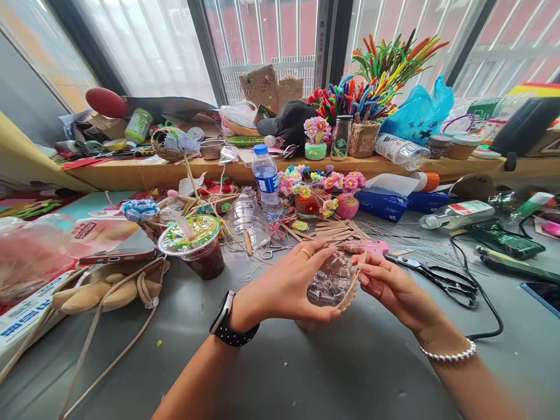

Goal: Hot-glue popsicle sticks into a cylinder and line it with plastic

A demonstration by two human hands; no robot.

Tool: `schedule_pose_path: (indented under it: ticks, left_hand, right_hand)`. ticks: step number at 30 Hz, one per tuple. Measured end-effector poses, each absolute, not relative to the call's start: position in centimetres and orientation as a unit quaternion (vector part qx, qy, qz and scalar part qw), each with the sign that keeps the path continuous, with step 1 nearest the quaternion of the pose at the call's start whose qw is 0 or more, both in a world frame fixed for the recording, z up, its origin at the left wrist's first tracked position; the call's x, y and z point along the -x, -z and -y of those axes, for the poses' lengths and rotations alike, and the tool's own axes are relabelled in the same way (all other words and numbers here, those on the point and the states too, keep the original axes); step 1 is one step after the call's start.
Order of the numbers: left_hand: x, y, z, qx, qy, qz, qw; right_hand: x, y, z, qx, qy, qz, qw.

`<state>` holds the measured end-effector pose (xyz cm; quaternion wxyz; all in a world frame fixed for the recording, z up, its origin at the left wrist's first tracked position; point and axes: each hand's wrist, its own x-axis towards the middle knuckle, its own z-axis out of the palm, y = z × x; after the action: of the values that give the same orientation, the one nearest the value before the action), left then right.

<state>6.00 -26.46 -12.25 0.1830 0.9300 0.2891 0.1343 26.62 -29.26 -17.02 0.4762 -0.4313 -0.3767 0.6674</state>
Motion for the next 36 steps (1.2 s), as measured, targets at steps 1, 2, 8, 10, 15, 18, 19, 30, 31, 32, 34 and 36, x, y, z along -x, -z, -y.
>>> schedule_pose_path:
  ticks: [1,2,8,10,15,18,19,30,31,32,34,36]
  left_hand:
    - [-6.0,12.2,26.5,-0.929,-0.134,-0.289,0.187]
    - [-5.9,12.2,26.4,-0.928,-0.133,-0.290,0.190]
    - [-5.9,12.1,26.5,-0.925,-0.140,-0.287,0.208]
    - [-6.0,12.1,26.6,-0.924,-0.144,-0.294,0.199]
    - [-6.6,12.3,27.0,-0.925,-0.149,-0.310,0.164]
    - [-6.7,12.4,27.1,-0.922,-0.153,-0.319,0.159]
    - [-6.7,12.4,27.1,-0.921,-0.157,-0.320,0.160]
    - [-7.0,12.9,27.1,-0.921,-0.154,-0.323,0.155]
    - [-6.9,12.8,27.1,-0.921,-0.154,-0.320,0.157]
    - [-6.9,12.8,27.0,-0.922,-0.155,-0.316,0.161]
    - [-6.8,12.7,26.9,-0.924,-0.159,-0.303,0.169]
    - [-6.6,12.5,26.7,-0.927,-0.160,-0.287,0.178]
  right_hand:
    - [-26.6,17.0,29.3,0.439,-0.656,0.389,0.475]
    - [-26.6,17.0,29.3,0.446,-0.646,0.401,0.472]
    - [-26.8,17.1,29.3,0.458,-0.623,0.455,0.442]
    - [-26.8,17.2,29.2,0.461,-0.617,0.469,0.432]
    - [-26.7,17.1,29.2,0.459,-0.611,0.485,0.425]
    - [-26.7,17.0,29.2,0.462,-0.603,0.493,0.424]
    - [-26.7,17.0,29.2,0.465,-0.600,0.494,0.424]
    - [-26.6,17.2,29.0,0.459,-0.609,0.473,0.440]
    - [-26.5,17.2,29.0,0.459,-0.611,0.469,0.442]
    - [-26.4,17.1,29.1,0.460,-0.611,0.465,0.445]
    - [-26.3,17.0,29.1,0.464,-0.612,0.456,0.450]
    - [-26.2,16.8,29.1,0.465,-0.614,0.450,0.452]
